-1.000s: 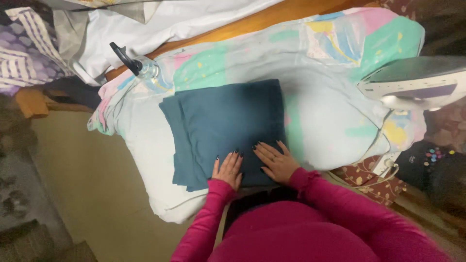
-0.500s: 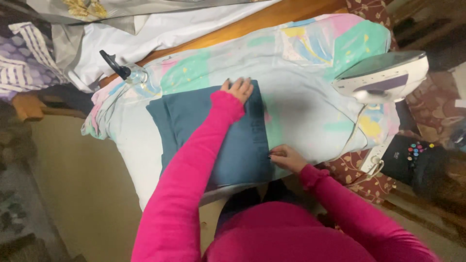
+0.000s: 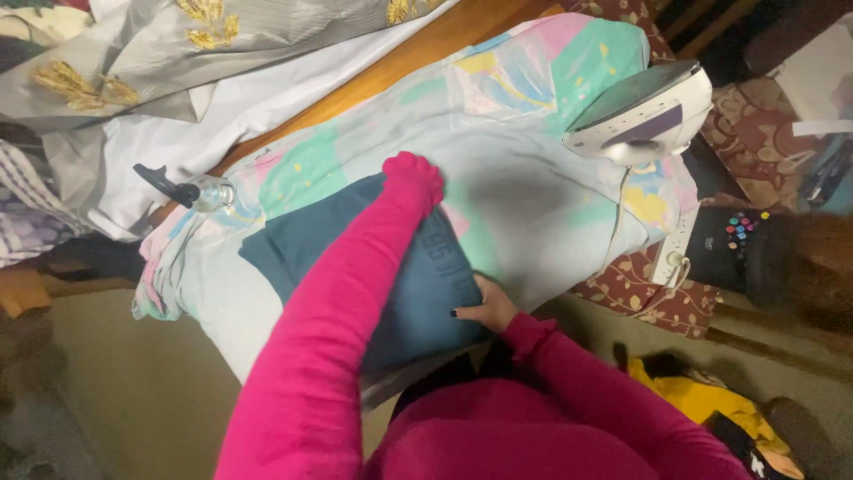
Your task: Iron and fold various shirts and garments on a flat surface.
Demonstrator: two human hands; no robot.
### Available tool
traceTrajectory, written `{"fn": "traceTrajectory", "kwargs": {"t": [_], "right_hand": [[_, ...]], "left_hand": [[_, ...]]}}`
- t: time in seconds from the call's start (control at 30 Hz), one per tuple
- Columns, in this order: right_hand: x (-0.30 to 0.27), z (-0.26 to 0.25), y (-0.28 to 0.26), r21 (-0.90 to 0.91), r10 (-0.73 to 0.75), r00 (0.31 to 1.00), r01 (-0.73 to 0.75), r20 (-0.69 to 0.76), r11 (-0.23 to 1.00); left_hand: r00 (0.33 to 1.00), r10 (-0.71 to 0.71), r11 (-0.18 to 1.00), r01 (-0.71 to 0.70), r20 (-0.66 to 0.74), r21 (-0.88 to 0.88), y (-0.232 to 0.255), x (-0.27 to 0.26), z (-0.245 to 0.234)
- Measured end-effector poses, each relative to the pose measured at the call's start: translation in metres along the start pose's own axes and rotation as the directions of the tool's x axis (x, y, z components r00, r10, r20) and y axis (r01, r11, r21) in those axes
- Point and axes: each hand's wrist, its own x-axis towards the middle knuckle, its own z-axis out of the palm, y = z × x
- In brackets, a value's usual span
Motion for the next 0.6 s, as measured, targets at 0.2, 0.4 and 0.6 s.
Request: {"fn": "traceTrajectory", "kwargs": {"t": [0.2,0.4,0.6], "right_hand": [[0.011,-0.058,-0.129,-0.715,-0.389,0.903,0.395,0.184,0.577],[-0.050,0.081,-0.393,-0.912,-0.434,0.827,0.410,0.358,0.029],[-0.093,0.108,-0.411,-0.796,-0.510,0.611,0.489,0.605,-0.358]], "left_hand": [[0.991,-0.109,0.994,0.111,-0.078,0.012,-0.123,-0.137,-0.127],[0.945,-0.161,0.986,0.141,-0.285,-0.089,-0.197,-0.262,-0.171],[0.689,-0.259,0.962,0.119,-0.676,-0.247,-0.124,-0.378,-0.128]]}}
